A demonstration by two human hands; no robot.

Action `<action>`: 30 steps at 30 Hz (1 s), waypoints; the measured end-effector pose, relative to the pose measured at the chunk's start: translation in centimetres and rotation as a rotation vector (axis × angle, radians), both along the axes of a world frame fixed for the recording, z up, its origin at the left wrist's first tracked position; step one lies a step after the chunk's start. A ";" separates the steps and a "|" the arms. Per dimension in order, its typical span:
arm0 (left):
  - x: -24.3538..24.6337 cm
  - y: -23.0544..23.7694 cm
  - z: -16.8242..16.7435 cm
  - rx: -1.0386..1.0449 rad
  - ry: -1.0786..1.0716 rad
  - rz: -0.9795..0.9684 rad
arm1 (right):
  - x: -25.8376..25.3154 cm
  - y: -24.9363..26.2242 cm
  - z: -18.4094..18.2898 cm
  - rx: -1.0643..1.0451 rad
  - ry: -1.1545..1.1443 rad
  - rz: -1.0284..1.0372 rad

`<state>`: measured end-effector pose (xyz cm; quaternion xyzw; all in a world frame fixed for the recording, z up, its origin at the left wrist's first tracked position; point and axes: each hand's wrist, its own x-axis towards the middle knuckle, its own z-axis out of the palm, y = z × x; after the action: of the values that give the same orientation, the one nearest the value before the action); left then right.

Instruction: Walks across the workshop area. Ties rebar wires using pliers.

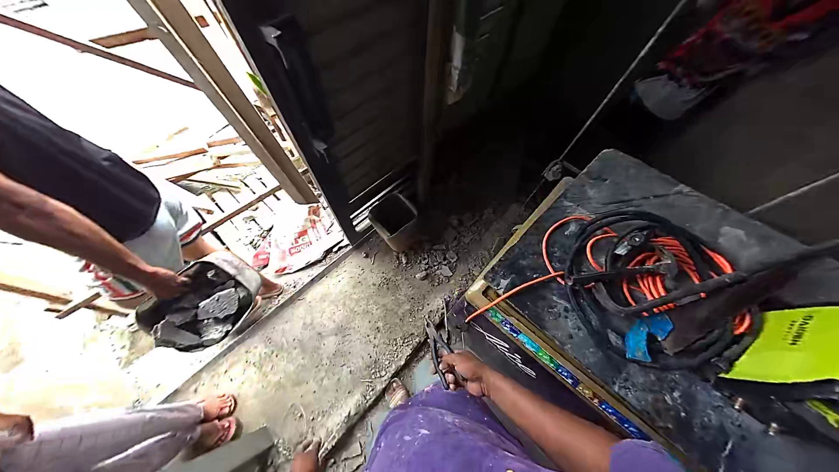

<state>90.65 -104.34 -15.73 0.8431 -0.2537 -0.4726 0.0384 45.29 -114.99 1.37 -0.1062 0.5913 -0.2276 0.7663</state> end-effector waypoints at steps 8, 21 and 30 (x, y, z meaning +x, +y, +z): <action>-0.5 -20.9 0.5 -0.138 0.157 -0.101 | 1.8 -6.2 3.5 -0.200 0.148 0.020; -22.1 -47.1 6.8 -0.103 0.460 -0.831 | -2.9 -23.0 -2.8 -0.032 0.056 -0.302; -32.4 -65.8 11.0 -0.229 0.359 -1.070 | -13.0 -33.8 -1.9 -0.037 0.032 -0.665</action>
<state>58.28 -170.12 -4.78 0.4943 -0.6840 -0.5316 -0.0726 32.28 -148.75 -0.52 0.0752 0.6014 -0.4742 0.6386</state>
